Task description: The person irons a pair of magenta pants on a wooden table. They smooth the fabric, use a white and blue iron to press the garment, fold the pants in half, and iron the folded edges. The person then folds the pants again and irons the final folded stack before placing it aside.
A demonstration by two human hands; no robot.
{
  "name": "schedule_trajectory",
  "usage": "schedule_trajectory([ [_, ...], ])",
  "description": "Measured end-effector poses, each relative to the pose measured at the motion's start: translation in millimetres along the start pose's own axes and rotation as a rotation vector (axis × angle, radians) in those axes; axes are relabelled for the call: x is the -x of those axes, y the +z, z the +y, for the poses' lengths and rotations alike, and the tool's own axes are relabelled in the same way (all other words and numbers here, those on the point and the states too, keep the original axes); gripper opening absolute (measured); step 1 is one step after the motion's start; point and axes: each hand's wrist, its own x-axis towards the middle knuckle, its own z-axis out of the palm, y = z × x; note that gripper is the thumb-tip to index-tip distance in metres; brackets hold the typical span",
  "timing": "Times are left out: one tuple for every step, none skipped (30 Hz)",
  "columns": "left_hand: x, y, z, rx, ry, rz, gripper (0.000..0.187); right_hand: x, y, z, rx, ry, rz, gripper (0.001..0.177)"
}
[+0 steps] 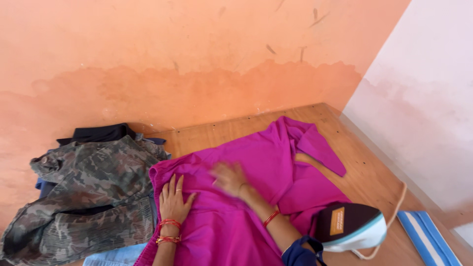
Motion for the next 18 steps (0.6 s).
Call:
schedule_trajectory([
  [-0.2,-1.0,3.3,-0.062,-0.004,-0.004,0.086,-11.3,1.1,-10.6,-0.066,-0.025,-0.078,0.054],
  [0.1,-3.7,4.2,-0.128,-0.012,-0.009,0.089,-22.0,3.8,-22.4,-0.134,-0.054,-0.155,0.055],
  [-0.7,-6.5,4.6,-0.129,-0.022,-0.029,0.091,-31.7,5.9,-28.4,-0.201,-0.082,-0.234,0.055],
  [-1.0,-8.8,6.0,-0.128,-0.034,-0.05,0.094,-41.7,6.4,-25.0,-0.155,-0.045,-0.236,0.056],
  [-1.1,-11.3,7.3,-0.127,-0.045,-0.071,0.096,-53.2,6.1,-15.3,-0.109,-0.009,-0.238,0.057],
  [-1.7,-13.9,8.2,-0.12,-0.045,-0.076,0.098,-65.0,6.1,-4.6,-0.062,0.028,-0.24,0.058],
  [-2.1,-16.6,8.9,-0.113,-0.045,-0.081,0.101,-77.5,6.5,6.3,-0.07,0.111,-0.301,0.058],
  [-3.1,-18.9,9.8,-0.105,-0.042,-0.087,0.103,-89.0,6.5,18.0,-0.077,0.198,-0.361,0.057],
  [-5.2,-21.4,9.5,-0.1,-0.059,-0.116,0.106,-98.2,7.0,27.3,-0.091,0.247,-0.358,0.057],
  [-5.4,-23.3,9.5,-0.094,-0.077,-0.148,0.109,-104.7,7.7,35.1,-0.106,0.295,-0.357,0.057],
  [-6.9,-23.9,10.2,-0.087,-0.096,-0.18,0.112,-111.6,8.5,41.0,-0.12,0.344,-0.357,0.057],
  [-6.9,-24.1,11.0,-0.085,-0.108,-0.179,0.109,-115.7,10.2,43.4,-0.154,0.376,-0.307,0.056],
  [-6.9,-23.4,12.4,-0.083,-0.119,-0.179,0.107,-120.6,11.3,44.7,-0.189,0.407,-0.257,0.055],
  [-7.0,-23.7,11.6,-0.083,-0.129,-0.18,0.105,-126.2,14.2,40.8,-0.226,0.441,-0.207,0.055],
  [-6.2,-23.4,11.3,-0.076,-0.126,-0.153,0.104,-128.3,18.3,33.6,-0.224,0.442,-0.13,0.048],
  [-7.0,-22.0,12.4,-0.068,-0.117,-0.126,0.103,-129.2,21.6,28.9,-0.22,0.448,-0.051,0.042],
  [-7.5,-21.4,11.5,-0.059,-0.109,-0.099,0.102,-131.5,25.5,23.6,-0.216,0.455,0.028,0.036],
  [-7.8,-19.6,11.9,-0.065,-0.118,-0.116,0.101,-132.7,28.9,21.3,-0.202,0.456,0.024,0.03],
])
